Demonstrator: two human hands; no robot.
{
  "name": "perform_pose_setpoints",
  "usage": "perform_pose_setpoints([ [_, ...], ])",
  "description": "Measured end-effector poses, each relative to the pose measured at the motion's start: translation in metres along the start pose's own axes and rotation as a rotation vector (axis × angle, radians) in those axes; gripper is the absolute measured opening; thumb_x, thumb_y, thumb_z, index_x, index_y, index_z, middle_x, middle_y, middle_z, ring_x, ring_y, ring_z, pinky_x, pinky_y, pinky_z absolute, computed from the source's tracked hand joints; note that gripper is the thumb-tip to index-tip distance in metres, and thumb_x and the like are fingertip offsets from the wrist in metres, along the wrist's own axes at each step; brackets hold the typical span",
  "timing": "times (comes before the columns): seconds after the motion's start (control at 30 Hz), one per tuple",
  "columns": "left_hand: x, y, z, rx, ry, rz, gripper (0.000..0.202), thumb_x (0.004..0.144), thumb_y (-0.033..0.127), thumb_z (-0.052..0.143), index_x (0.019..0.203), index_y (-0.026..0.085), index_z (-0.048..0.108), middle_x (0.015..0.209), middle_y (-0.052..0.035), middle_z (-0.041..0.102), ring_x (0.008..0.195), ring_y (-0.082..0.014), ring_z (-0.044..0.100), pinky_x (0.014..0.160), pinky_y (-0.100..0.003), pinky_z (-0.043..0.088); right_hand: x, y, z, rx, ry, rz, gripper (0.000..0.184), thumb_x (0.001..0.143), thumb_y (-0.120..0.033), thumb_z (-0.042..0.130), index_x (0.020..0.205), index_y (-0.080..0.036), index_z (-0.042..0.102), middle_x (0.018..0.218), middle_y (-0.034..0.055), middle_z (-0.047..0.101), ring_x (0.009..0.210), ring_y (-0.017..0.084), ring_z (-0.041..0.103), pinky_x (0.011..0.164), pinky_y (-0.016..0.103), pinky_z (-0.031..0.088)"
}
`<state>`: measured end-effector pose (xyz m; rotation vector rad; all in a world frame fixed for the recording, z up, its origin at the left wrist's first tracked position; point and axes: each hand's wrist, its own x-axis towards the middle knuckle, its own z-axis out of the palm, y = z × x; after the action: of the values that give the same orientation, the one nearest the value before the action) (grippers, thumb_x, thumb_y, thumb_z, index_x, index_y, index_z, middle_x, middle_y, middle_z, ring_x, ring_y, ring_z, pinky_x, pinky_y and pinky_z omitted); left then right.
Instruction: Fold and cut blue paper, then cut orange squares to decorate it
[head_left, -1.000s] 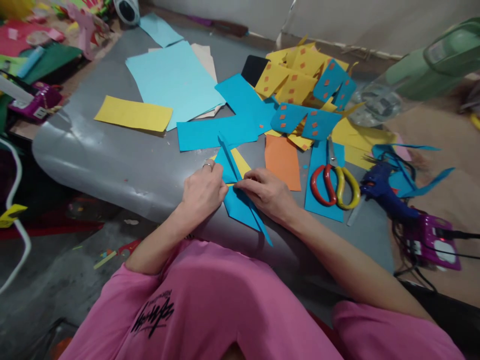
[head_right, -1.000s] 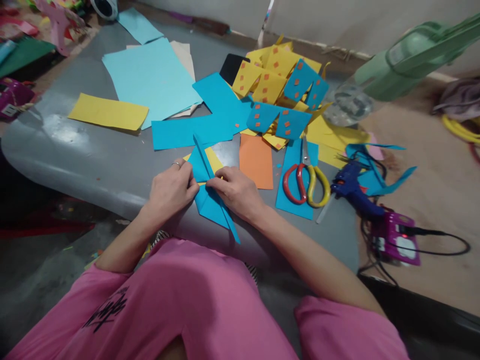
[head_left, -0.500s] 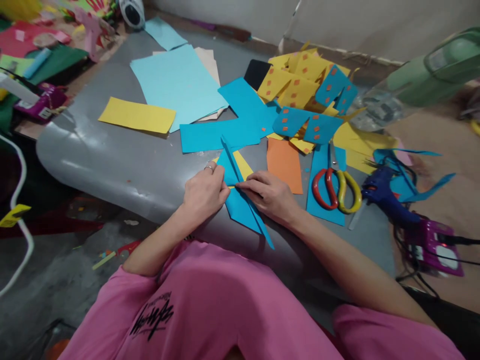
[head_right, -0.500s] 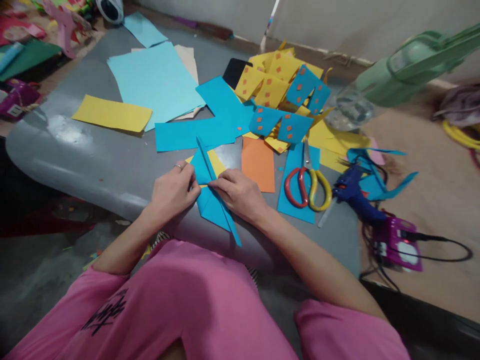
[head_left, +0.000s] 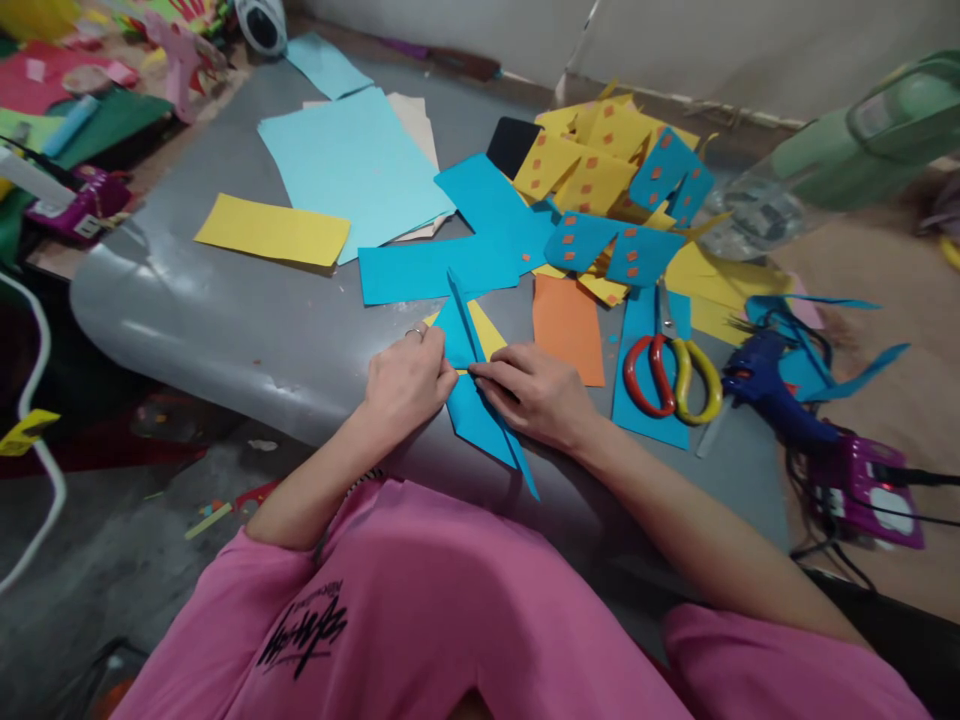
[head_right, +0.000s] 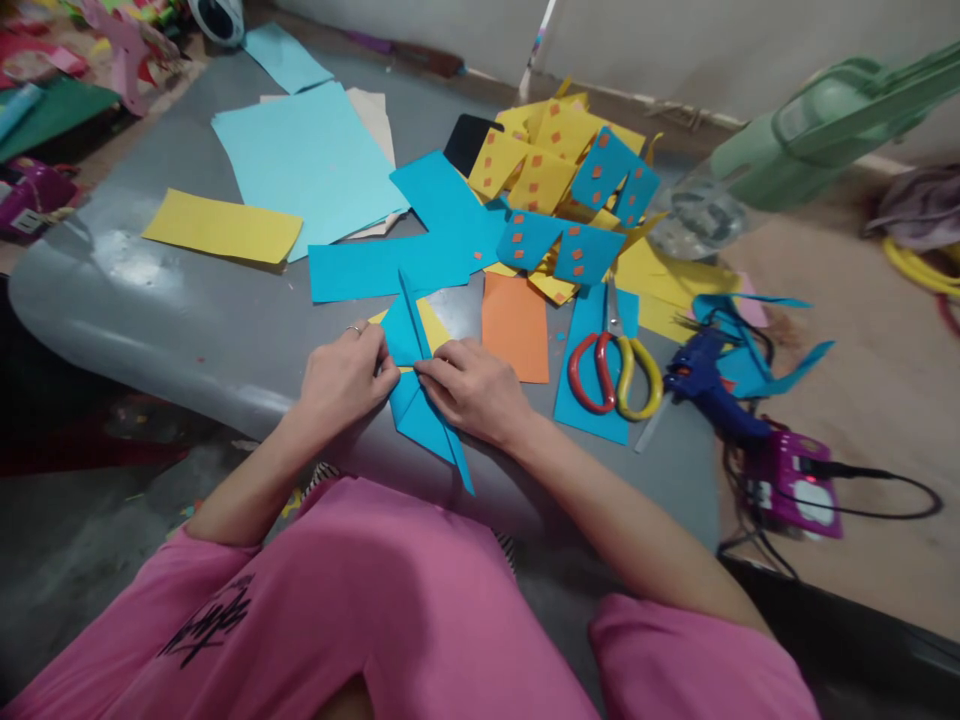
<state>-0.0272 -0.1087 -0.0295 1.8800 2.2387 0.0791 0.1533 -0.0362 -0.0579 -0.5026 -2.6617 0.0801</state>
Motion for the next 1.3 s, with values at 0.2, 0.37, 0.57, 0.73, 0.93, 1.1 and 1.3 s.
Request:
perform_pose_setpoints([
  [0.2, 0.003, -0.001, -0.003, -0.022, -0.034, 0.005, 0.018, 0.095, 0.023, 0.046, 0.105, 0.015, 0.059, 0.108, -0.0129, 0.066, 0.090, -0.0259, 0.067, 0.064, -0.032, 0.044, -0.002, -0.003, -0.001, -0.165, -0.034, -0.064, 0.026, 0.102, -0.025, 0.050, 0.106, -0.017, 0.074, 0.087, 0.0065, 0.071, 0.074, 0.017, 0.055, 0.063, 0.031, 0.038],
  [0.37, 0.003, -0.004, -0.004, -0.095, -0.006, 0.033, 0.019, 0.095, 0.020, 0.047, 0.112, 0.019, 0.057, 0.117, -0.0114, 0.061, 0.086, -0.0232, 0.066, 0.062, -0.031, 0.044, 0.000, -0.004, -0.005, -0.221, -0.089, -0.121, 0.026, 0.102, -0.023, 0.047, 0.106, -0.017, 0.073, 0.086, 0.0057, 0.071, 0.074, 0.017, 0.052, 0.062, 0.033, 0.034],
  [0.57, -0.007, -0.020, 0.007, -0.182, 0.141, 0.109, 0.028, 0.095, 0.013, 0.046, 0.117, 0.023, 0.061, 0.123, -0.0097, 0.062, 0.095, -0.0226, 0.065, 0.066, -0.030, 0.047, 0.002, -0.003, -0.006, -0.238, -0.019, -0.157, 0.023, 0.102, -0.021, 0.051, 0.101, -0.016, 0.074, 0.080, 0.0037, 0.069, 0.073, 0.017, 0.050, 0.063, 0.032, 0.034],
  [0.73, -0.017, -0.031, 0.020, -0.259, 0.381, 0.108, 0.025, 0.098, 0.018, 0.045, 0.111, 0.020, 0.066, 0.115, -0.0104, 0.067, 0.106, -0.0231, 0.063, 0.079, -0.031, 0.049, 0.002, -0.004, -0.006, -0.228, -0.028, -0.144, 0.026, 0.103, -0.022, 0.048, 0.101, -0.017, 0.074, 0.081, 0.0037, 0.068, 0.073, 0.017, 0.049, 0.062, 0.032, 0.031],
  [0.93, -0.012, -0.021, 0.022, -0.283, 0.302, 0.119, 0.019, 0.097, 0.037, 0.058, 0.097, 0.021, 0.066, 0.097, -0.0064, 0.068, 0.095, -0.0221, 0.061, 0.075, -0.031, 0.046, 0.001, -0.004, -0.006, -0.237, -0.020, -0.144, 0.028, 0.104, -0.021, 0.047, 0.101, -0.016, 0.074, 0.078, 0.0036, 0.066, 0.072, 0.017, 0.047, 0.063, 0.033, 0.032],
  [1.1, -0.010, -0.016, 0.019, -0.239, 0.248, 0.105, 0.022, 0.099, 0.035, 0.054, 0.084, 0.020, 0.061, 0.090, -0.0059, 0.066, 0.090, -0.0222, 0.059, 0.076, -0.032, 0.043, 0.001, -0.006, -0.006, -0.242, -0.018, -0.136, 0.028, 0.104, -0.021, 0.046, 0.103, -0.016, 0.073, 0.079, 0.0044, 0.066, 0.073, 0.017, 0.048, 0.063, 0.033, 0.033],
  [1.3, -0.006, -0.019, 0.018, -0.180, 0.208, 0.138, 0.021, 0.098, 0.033, 0.052, 0.082, 0.021, 0.057, 0.089, -0.0064, 0.064, 0.086, -0.0224, 0.056, 0.083, -0.036, 0.042, 0.000, -0.007, -0.006, -0.255, -0.068, -0.119, 0.030, 0.104, -0.020, 0.043, 0.107, -0.016, 0.073, 0.084, 0.0055, 0.068, 0.077, 0.018, 0.051, 0.065, 0.034, 0.034],
])
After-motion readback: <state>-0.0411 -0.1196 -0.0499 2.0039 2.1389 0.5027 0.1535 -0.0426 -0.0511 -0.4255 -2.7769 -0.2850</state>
